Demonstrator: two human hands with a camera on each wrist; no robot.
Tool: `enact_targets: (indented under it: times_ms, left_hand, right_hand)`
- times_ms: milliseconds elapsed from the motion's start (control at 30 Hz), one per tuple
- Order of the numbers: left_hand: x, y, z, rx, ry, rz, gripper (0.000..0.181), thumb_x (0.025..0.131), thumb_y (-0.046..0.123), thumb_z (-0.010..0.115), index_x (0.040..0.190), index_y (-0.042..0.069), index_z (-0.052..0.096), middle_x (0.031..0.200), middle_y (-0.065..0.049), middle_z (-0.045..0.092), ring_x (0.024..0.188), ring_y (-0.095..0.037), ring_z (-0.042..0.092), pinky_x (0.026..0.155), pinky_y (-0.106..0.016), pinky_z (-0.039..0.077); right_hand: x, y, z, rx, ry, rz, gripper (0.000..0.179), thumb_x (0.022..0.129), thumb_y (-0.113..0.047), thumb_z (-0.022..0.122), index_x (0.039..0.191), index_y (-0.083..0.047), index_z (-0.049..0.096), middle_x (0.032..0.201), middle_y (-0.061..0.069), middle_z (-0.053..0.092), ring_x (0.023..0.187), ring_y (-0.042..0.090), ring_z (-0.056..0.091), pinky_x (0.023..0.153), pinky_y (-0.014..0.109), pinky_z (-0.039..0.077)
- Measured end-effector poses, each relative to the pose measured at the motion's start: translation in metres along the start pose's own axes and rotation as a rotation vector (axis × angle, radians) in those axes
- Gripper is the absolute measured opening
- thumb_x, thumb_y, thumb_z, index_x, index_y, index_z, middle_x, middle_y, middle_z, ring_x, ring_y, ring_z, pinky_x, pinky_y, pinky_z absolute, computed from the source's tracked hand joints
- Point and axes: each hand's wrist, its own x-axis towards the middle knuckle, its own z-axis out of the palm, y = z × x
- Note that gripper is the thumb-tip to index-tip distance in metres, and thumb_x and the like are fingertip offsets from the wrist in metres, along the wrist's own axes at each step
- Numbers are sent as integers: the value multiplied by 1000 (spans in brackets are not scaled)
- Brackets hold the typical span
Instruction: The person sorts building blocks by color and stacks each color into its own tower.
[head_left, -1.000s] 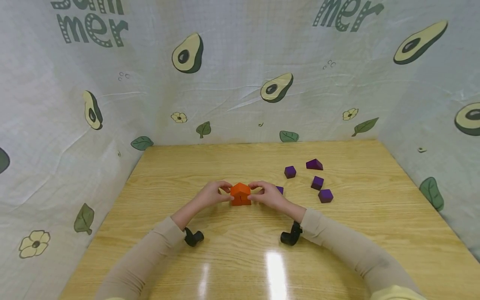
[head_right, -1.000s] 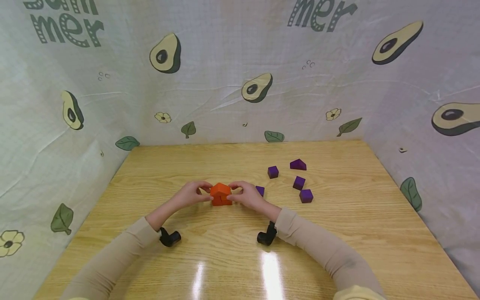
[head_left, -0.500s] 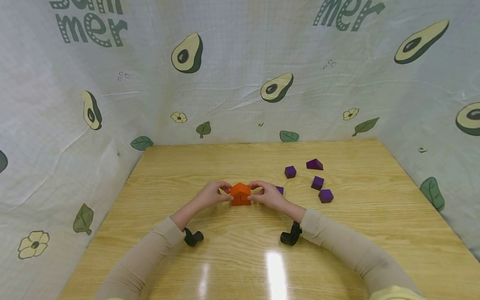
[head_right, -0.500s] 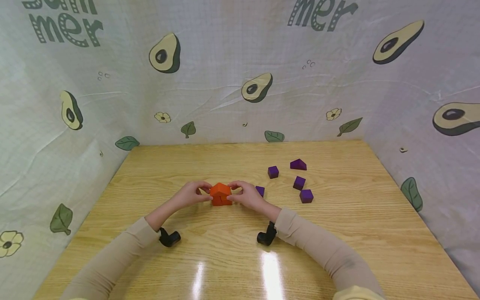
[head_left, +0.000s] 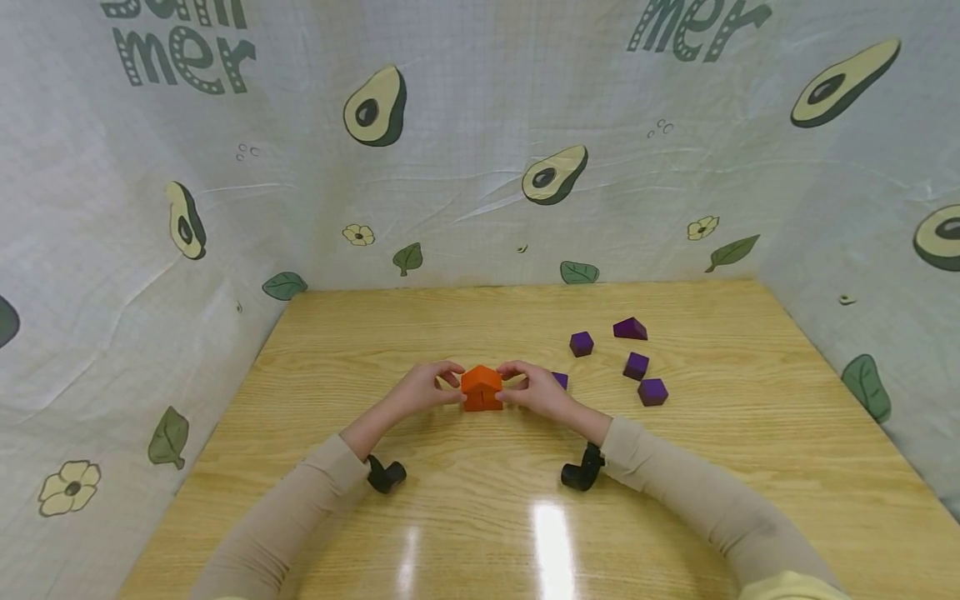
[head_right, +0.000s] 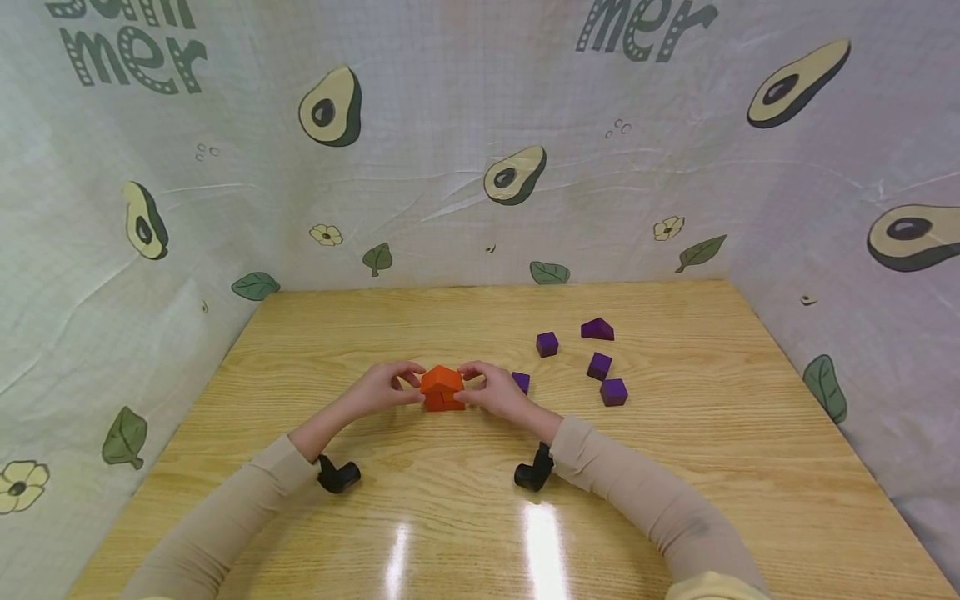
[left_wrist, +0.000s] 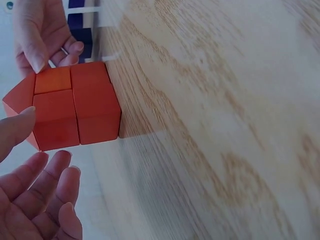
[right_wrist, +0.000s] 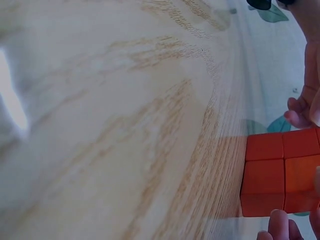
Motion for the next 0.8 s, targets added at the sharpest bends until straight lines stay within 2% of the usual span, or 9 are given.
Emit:
enact_targets:
  times_ms: [133,300,467,533,600,700,800]
  left_hand:
    - [-2,1,-2,-6,-1,-9,46,81,25,70,121,5,57,96,-5,64,70,-12,53,64,-25,45]
    - [-5,4,-6,21,21,-9,55,80,27,70,128,5,52,108,-11,62,67,-13,53,61,-25,45]
    - [-8,14,-8,62,102,-7,60,79,30,71,132,11,49,120,-11,58,83,-21,55,66,-30,45]
    - [-10,21,-7,90,153,20,60,79,29,72,132,12,49,124,-10,55,90,-25,55,68,-31,45]
    - [-11,29,-5,119,210,74,59,79,27,72,132,11,49,125,-9,53,92,-27,56,69,-31,46]
    - [-13,44,1,131,303,180,57,79,22,72,129,7,50,124,-10,54,87,-25,57,67,-29,47]
    - [-14,60,9,104,350,261,53,79,17,72,127,5,52,120,-10,56,78,-19,56,63,-25,46]
  right_hand:
    - [-1,1,-1,3,-2,4,42,82,-21,69,119,-5,56,113,15,58,78,16,59,66,26,48]
    - [-3,2,-11,14,11,20,48,83,-23,68,124,-2,53,116,17,57,82,18,59,68,26,48]
    - [-11,1,-34,-13,52,9,49,83,-19,68,125,1,51,119,22,54,79,18,57,64,26,46]
    - [-15,0,-43,-41,72,-8,49,83,-18,68,124,2,51,118,23,54,76,18,57,62,26,46]
    - [-19,0,-51,-77,93,-26,48,82,-17,69,123,2,52,116,24,54,74,17,56,62,26,46]
    - [-25,2,-60,-112,124,-36,48,82,-17,69,123,1,53,115,24,55,72,16,56,62,26,46]
    - [-32,4,-68,-123,137,-19,49,82,-19,69,124,1,52,116,24,55,74,16,56,62,26,46]
